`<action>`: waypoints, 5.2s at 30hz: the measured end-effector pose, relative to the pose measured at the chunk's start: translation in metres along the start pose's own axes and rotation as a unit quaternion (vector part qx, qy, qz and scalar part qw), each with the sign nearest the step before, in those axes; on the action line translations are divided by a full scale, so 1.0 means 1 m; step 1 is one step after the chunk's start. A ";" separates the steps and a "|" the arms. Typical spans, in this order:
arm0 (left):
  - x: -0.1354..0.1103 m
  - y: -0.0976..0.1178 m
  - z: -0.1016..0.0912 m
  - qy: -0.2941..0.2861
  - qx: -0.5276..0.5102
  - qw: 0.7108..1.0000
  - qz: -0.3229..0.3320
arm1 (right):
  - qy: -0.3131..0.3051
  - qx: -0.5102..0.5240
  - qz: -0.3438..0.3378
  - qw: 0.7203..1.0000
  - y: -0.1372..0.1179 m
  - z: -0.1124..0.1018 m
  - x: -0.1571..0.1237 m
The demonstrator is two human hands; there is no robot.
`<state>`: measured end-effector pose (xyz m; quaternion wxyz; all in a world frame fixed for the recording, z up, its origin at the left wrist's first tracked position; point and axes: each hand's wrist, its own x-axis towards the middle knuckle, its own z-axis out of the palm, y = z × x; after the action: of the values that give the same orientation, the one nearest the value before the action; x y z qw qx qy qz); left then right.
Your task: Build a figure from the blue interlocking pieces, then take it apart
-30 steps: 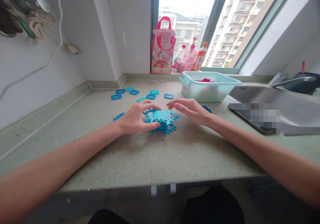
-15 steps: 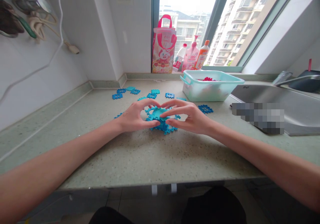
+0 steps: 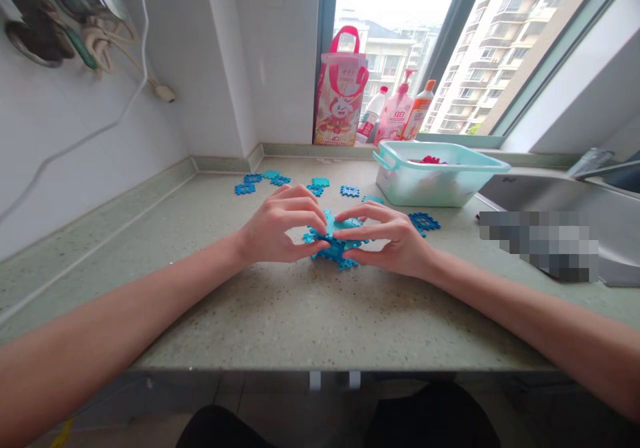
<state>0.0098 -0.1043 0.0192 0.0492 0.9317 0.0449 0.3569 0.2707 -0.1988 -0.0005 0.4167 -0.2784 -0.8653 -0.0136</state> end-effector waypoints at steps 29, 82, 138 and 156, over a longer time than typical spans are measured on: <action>0.004 -0.004 -0.004 -0.027 -0.014 0.999 0.012 | -0.006 -0.065 0.058 0.996 0.014 -0.021 0.002; 0.010 -0.008 -0.011 0.010 0.069 0.981 0.180 | -0.157 0.206 0.285 0.923 0.011 0.000 0.007; 0.010 0.011 0.005 0.002 0.058 0.993 0.098 | -0.080 0.011 0.295 0.952 0.017 0.002 -0.003; 0.006 0.002 0.012 0.019 0.034 0.993 0.109 | -0.075 0.157 0.374 0.911 0.020 0.002 -0.002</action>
<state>0.0226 -0.1065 0.0150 -0.0224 0.9251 -0.0440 0.3764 0.2799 -0.1826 -0.0077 0.3634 -0.5126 -0.7175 0.3006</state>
